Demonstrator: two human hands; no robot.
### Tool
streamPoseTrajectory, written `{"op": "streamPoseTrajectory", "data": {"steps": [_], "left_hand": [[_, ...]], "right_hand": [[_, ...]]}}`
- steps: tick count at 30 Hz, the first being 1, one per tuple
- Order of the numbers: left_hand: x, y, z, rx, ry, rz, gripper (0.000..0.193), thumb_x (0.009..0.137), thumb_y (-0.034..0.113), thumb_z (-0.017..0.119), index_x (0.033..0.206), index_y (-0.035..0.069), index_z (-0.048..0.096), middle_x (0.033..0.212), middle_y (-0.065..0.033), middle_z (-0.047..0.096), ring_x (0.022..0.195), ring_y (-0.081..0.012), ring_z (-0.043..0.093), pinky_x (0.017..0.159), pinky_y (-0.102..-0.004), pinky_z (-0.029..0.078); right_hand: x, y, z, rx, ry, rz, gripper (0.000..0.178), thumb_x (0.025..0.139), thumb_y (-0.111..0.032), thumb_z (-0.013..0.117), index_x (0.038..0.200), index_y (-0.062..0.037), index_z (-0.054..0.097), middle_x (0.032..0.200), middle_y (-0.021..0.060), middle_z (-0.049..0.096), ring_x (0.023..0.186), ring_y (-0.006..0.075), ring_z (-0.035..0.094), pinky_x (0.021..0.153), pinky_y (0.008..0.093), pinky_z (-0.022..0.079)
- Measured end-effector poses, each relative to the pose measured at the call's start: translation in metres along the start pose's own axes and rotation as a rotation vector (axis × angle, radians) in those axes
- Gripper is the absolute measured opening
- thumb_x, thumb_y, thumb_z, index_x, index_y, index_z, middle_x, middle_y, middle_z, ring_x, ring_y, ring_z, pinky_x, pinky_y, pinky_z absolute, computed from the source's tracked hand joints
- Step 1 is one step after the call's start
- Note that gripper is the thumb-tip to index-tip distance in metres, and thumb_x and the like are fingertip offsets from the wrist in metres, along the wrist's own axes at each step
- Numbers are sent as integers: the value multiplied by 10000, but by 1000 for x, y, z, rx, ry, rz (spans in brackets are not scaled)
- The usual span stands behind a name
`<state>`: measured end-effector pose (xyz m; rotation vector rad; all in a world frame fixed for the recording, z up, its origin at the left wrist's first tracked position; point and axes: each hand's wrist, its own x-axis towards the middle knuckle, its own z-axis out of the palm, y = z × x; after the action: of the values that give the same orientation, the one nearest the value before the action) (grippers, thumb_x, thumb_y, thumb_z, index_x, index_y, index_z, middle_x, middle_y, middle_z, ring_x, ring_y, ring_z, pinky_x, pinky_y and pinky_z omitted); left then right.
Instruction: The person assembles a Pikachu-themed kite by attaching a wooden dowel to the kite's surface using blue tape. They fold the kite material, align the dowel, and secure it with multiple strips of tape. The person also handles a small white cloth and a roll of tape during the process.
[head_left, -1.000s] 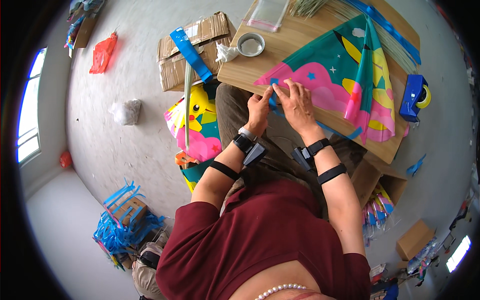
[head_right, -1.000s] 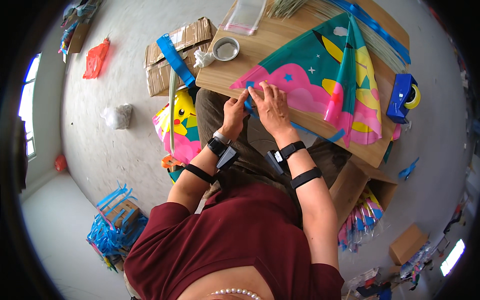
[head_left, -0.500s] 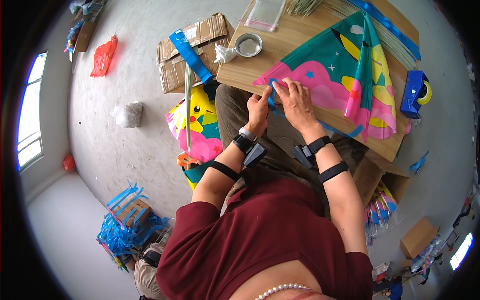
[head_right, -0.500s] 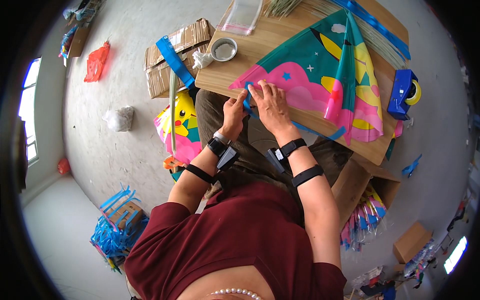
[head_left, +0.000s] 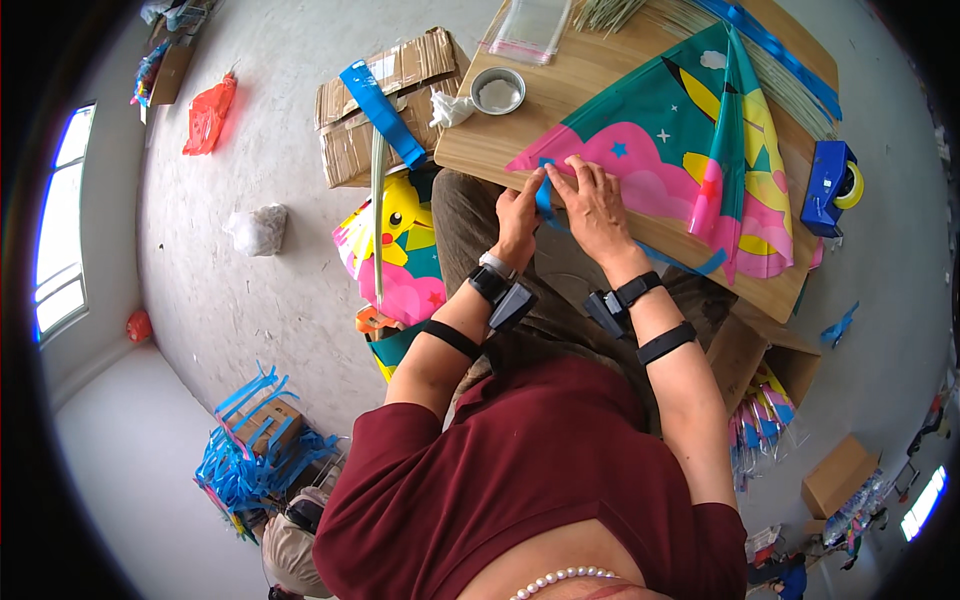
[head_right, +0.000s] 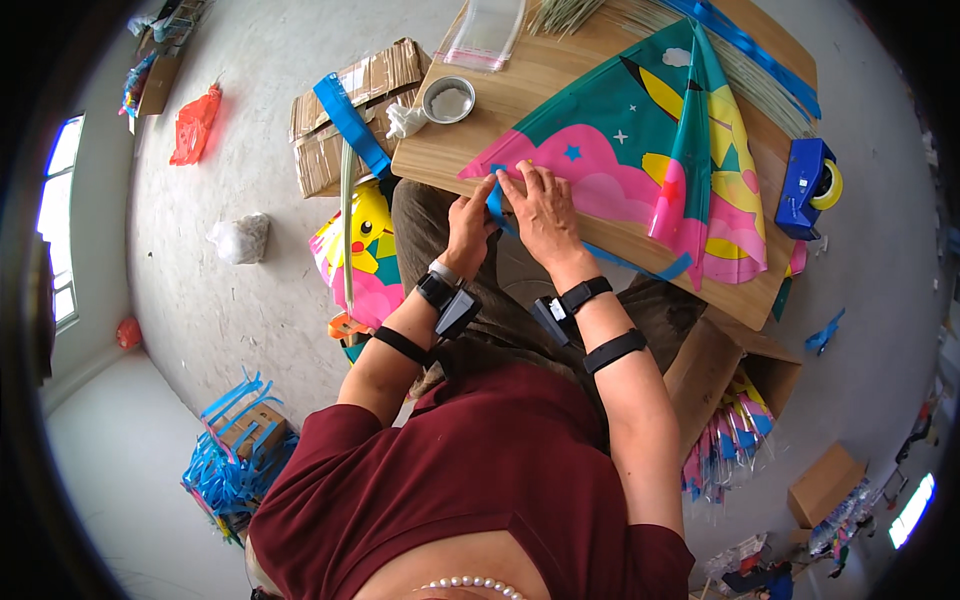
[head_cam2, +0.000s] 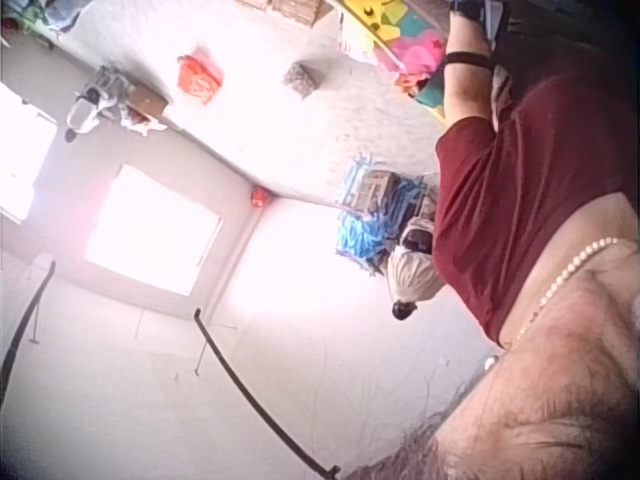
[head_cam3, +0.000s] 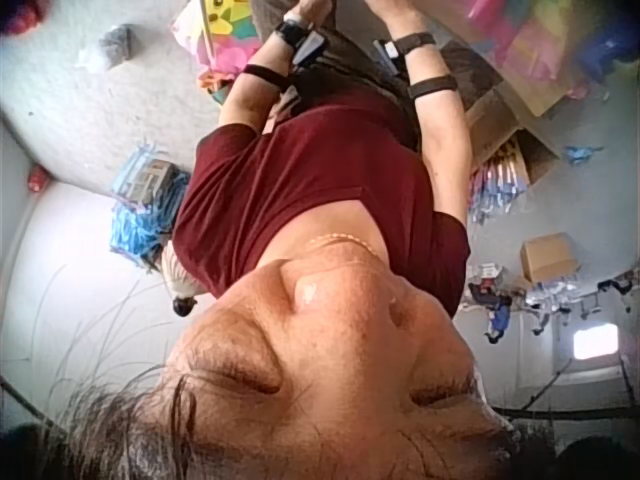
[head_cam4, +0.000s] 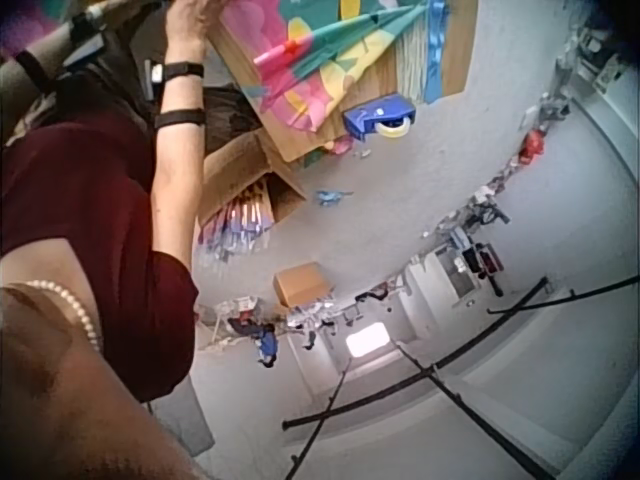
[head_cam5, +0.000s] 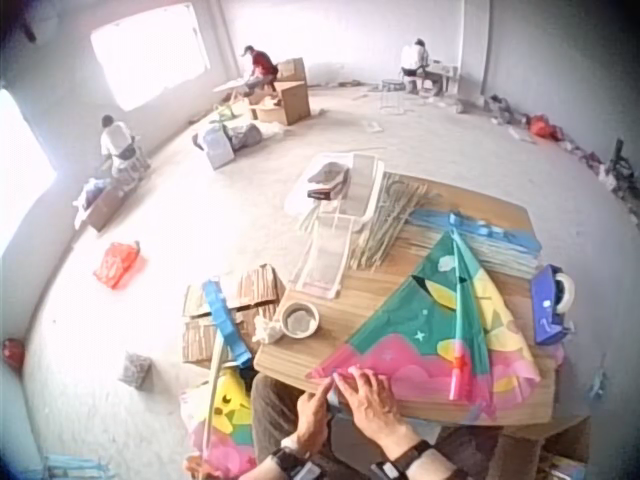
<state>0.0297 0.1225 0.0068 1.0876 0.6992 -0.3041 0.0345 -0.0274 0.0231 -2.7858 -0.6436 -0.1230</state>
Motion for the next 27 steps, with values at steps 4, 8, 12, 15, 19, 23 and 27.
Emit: {"op": "streamPoseTrajectory", "data": {"steps": [4, 8, 12, 15, 19, 23, 27], "left_hand": [[14, -15, -7, 2, 19, 37, 281, 973, 355, 717, 877, 96, 663, 713, 51, 573, 587, -61, 531, 543, -237, 436], [21, -24, -7, -1, 31, 91, 254, 984, 327, 710, 929, 80, 692, 737, 53, 611, 597, -50, 551, 532, -226, 435], [27, -32, -7, 7, 74, 145, 248, 984, 324, 711, 955, 77, 696, 755, 54, 630, 586, -48, 551, 529, -226, 443], [34, -40, -7, 4, 94, 173, 248, 982, 324, 712, 986, 77, 699, 776, 48, 648, 595, -52, 561, 536, -229, 449], [40, -47, -11, 31, 106, 222, 272, 977, 334, 718, 1043, 71, 699, 806, 39, 669, 631, -64, 594, 579, -247, 497], [37, -45, -6, -24, 101, 234, 280, 972, 346, 722, 1046, 77, 695, 802, 44, 664, 632, -61, 588, 575, -247, 488], [37, -45, -7, -16, 89, 236, 264, 972, 356, 721, 996, 95, 691, 757, 65, 620, 593, -45, 532, 536, -234, 436]], "right_hand": [[0, -1, 1, 2, 4, -3, 528, 930, -92, 538, 1445, -204, 572, 1422, 129, 519, 1291, 297, 505, 1019, 457, 414], [0, 0, 2, 5, 5, 1, 527, 928, -88, 539, 1441, -203, 576, 1427, 131, 516, 1296, 298, 504, 1019, 455, 416], [-1, 1, 1, 33, -7, 4, 547, 940, -100, 537, 1479, -189, 529, 1423, 140, 523, 1301, 304, 504, 1023, 463, 415], [0, 4, 1, 128, 15, 32, 545, 977, -118, 513, 1520, -144, 464, 1398, 150, 544, 1293, 310, 512, 1028, 468, 416], [3, 10, -3, 270, -1, 83, 542, 1016, -145, 492, 1545, -73, 398, 1387, 162, 563, 1285, 326, 523, 1044, 477, 418], [1, 10, -7, 285, -23, 115, 555, 1014, -158, 511, 1544, -48, 388, 1438, 171, 542, 1314, 342, 513, 1077, 487, 410], [0, 9, -4, 274, -32, 114, 551, 1014, -161, 513, 1539, -46, 394, 1465, 173, 526, 1337, 343, 500, 1091, 486, 403]]}}
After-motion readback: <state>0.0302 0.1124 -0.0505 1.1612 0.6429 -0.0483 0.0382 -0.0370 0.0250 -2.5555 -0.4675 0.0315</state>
